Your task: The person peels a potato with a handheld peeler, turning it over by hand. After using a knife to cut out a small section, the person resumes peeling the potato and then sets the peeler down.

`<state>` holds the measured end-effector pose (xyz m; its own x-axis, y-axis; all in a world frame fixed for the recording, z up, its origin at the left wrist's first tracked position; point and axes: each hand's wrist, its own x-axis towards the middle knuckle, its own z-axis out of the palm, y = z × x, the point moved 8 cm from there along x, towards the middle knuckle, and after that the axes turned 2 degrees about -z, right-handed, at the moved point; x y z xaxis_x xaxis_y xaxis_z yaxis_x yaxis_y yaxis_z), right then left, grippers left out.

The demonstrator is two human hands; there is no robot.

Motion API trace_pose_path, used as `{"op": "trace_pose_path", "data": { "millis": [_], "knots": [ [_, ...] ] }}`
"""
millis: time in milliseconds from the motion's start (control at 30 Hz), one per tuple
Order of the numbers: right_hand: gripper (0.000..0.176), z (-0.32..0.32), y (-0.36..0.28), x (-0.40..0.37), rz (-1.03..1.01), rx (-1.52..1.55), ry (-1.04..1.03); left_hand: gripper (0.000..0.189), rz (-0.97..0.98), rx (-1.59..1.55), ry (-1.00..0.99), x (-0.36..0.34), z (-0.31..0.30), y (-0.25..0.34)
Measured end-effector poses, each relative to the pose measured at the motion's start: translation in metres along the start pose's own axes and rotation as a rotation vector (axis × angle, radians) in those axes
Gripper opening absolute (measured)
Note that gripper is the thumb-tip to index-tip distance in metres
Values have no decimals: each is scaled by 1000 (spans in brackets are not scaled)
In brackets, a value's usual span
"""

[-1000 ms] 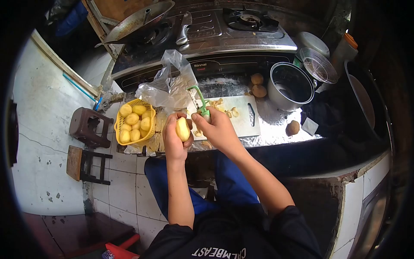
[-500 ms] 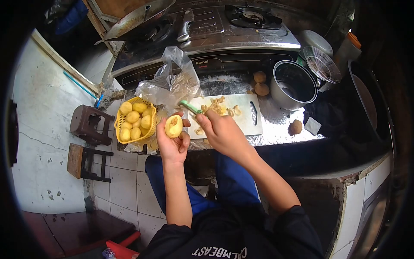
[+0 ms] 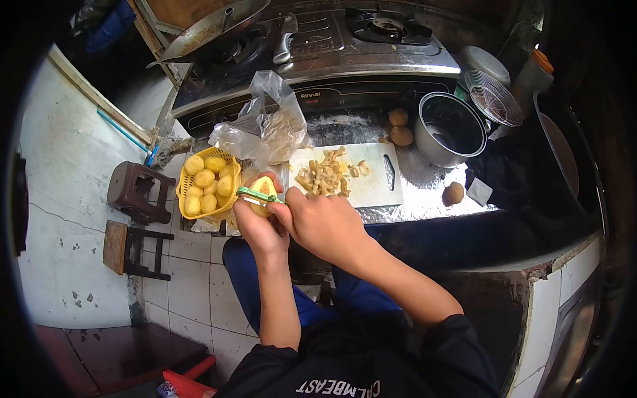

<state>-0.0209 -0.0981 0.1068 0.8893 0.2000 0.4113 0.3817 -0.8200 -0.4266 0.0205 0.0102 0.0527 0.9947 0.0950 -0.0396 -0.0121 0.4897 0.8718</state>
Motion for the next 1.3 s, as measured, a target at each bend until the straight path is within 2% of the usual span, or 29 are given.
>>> {"op": "trace_pose_path", "data": {
  "millis": [33,267,433,500,533,567,633,667,733,800,833,900,1067,1133,1233,1300],
  "knots": [
    [40,-2,-2,2,2,23,11,42,42,5,-12,-1,2,2],
    [33,-3,-5,3,47,110,36,40,18,-71,16,-6,-1,5],
    [33,-2,-11,5,58,124,22,42,6,-114,141,-9,-7,10],
    [33,-3,-8,9,65,127,24,43,24,-74,98,-16,-6,12],
    [37,-4,-2,15,76,127,41,43,43,-32,53,-19,-4,15],
    [42,-5,1,19,84,125,60,45,78,23,133,-23,-3,14],
    [43,-5,-2,20,33,145,91,48,58,-83,136,-23,-4,14],
    [43,-4,1,20,59,147,92,48,57,-83,136,-21,-7,13],
    [44,-2,6,19,84,144,89,50,-26,-139,-12,-14,-3,0],
    [45,5,21,21,191,360,94,51,-67,-172,-6,-6,-2,-8],
    [45,7,23,22,191,360,96,52,-108,-203,-1,-3,0,-11],
    [46,15,39,21,381,555,79,50,-134,-241,46,4,3,-14],
    [43,21,50,22,388,592,67,50,-100,-181,-6,17,6,-22],
    [40,11,64,23,454,562,198,49,-78,-180,-14,19,5,-21],
    [43,1,72,23,382,438,309,48,-121,-203,-3,29,-3,-30],
    [38,-1,70,20,377,414,292,49,-162,-207,-3,32,-5,-35]
  ]
}}
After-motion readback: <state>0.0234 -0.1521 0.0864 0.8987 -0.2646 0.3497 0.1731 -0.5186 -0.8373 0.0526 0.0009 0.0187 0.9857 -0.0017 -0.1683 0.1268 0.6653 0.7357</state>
